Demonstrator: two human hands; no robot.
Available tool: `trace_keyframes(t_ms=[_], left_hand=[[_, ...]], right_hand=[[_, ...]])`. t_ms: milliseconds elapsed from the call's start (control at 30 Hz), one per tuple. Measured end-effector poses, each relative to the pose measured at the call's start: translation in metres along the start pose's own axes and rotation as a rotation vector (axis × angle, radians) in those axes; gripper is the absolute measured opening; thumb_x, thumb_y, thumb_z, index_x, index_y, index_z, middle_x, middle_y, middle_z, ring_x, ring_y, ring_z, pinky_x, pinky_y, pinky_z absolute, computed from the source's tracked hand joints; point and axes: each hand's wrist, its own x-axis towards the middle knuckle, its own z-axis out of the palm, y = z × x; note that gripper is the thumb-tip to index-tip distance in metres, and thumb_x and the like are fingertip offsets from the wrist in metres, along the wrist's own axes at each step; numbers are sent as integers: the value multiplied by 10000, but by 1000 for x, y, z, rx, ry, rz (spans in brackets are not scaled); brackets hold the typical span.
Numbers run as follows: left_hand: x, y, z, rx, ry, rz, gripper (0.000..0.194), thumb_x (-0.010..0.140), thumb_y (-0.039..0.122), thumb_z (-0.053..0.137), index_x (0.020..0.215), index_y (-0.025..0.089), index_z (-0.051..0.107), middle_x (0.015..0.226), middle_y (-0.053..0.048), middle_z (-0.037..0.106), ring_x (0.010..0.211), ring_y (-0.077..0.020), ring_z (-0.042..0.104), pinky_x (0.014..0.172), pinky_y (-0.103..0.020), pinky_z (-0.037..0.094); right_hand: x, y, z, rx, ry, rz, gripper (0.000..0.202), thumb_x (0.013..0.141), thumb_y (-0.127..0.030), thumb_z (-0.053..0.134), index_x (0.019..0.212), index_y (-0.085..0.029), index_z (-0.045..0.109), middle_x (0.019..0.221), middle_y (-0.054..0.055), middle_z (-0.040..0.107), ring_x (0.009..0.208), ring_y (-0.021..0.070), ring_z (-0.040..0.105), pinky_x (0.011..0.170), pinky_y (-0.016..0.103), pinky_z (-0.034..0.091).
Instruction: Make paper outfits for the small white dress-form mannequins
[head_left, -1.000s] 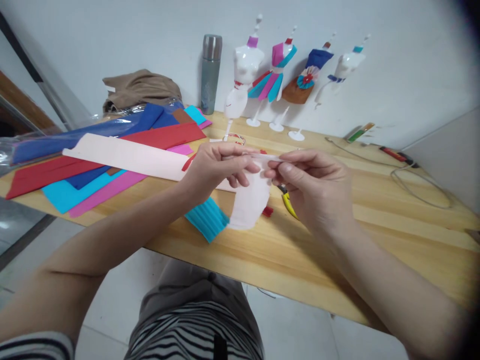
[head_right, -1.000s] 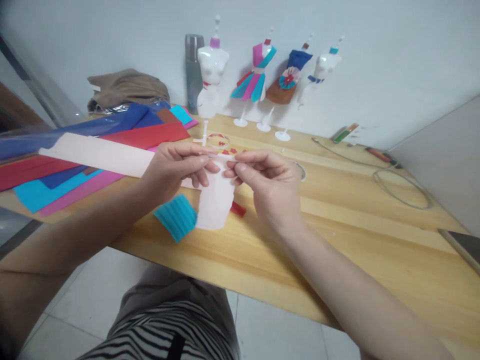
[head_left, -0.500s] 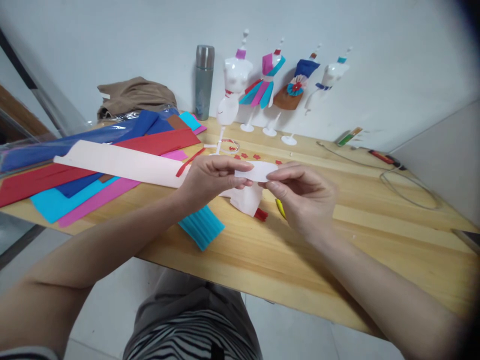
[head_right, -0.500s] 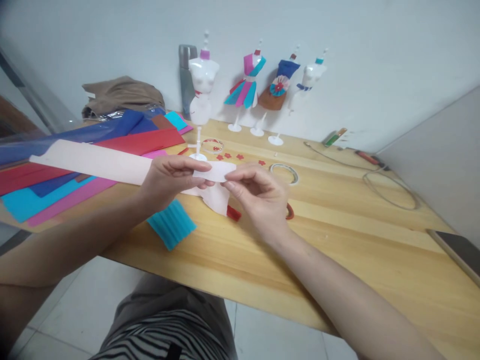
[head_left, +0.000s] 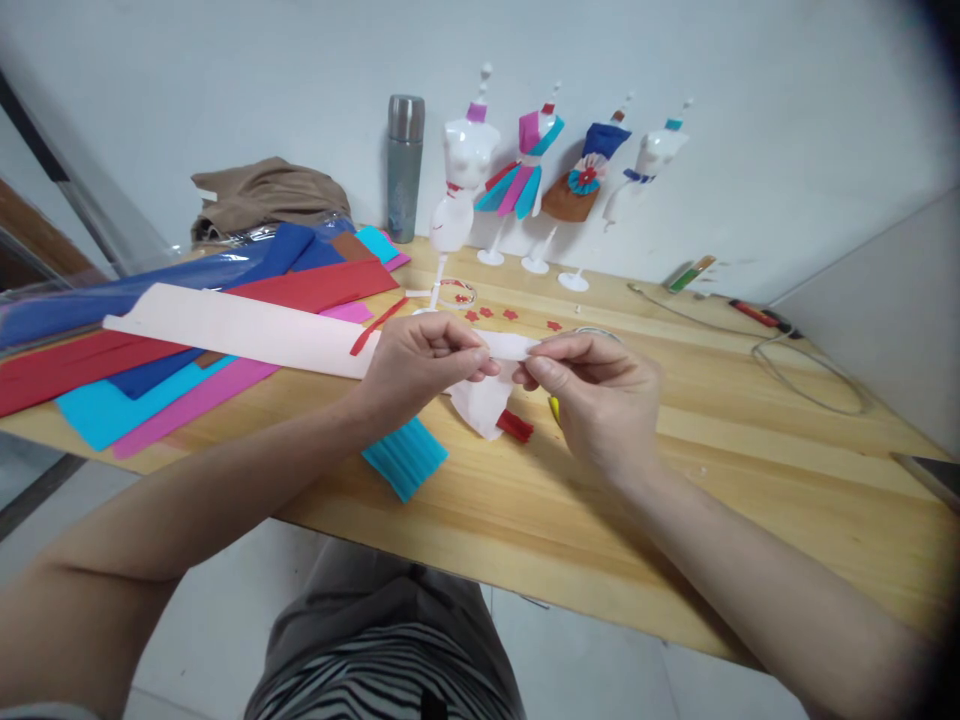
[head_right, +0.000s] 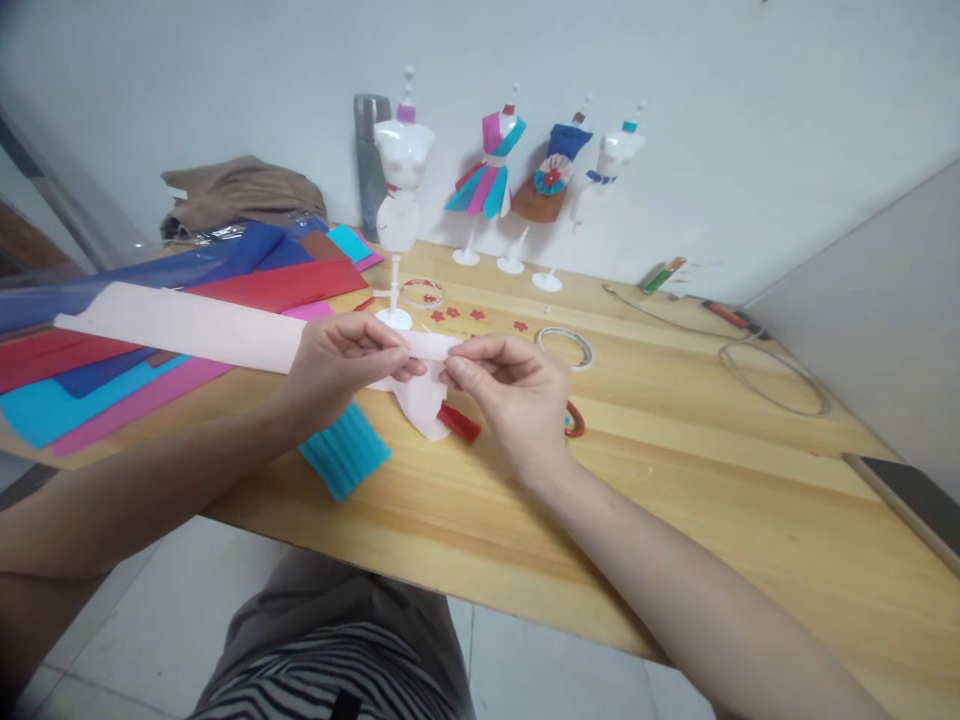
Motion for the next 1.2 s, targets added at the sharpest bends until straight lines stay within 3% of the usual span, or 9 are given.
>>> trace_keyframes(t_ms=[400, 667, 833, 1000, 1200], left_hand=[[-1, -7, 2, -91, 25, -106, 152, 668, 179, 752, 739, 123, 631, 577, -29, 716, 568, -159, 714, 560, -230, 571], [1, -9, -3, -10, 30, -84, 246, 676, 189, 776, 902, 114, 718, 648, -34, 747, 654, -177, 743, 606, -240, 587], [2, -9, -4, 75, 32, -55, 260, 694, 221, 771, 928, 114, 738, 649, -37, 745, 611, -172, 729, 577, -248, 580], [1, -8, -3, 51, -40, -49, 346, 637, 213, 818, 965, 127, 745, 718, -33, 760, 628, -165, 727, 604, -256, 596], [-2, -7, -2, 83, -44, 22, 247, 676, 205, 785, 915, 147, 763, 747, -22, 763, 629, -135, 715, 634, -250, 609]], right_hand=[[0, 4, 2, -6, 38, 1, 140, 688, -245, 825, 762, -294, 717, 655, -23, 683, 581, 153, 639, 568, 318, 548], [2, 9, -2, -63, 5, -33, 134, 717, -223, 804, 798, -321, 761, 789, -7, 732, 647, 161, 657, 643, 347, 571], [4, 9, -2, -61, 7, -26, 135, 713, -233, 812, 816, -303, 760, 740, -17, 721, 634, 159, 658, 637, 344, 567], [5, 11, -3, -30, 8, 31, 168, 693, -253, 827, 826, -301, 738, 696, -24, 694, 611, 157, 641, 633, 349, 561], [4, 10, -3, -39, -5, 35, 164, 685, -257, 834, 806, -288, 729, 742, -20, 697, 629, 139, 618, 613, 318, 537]])
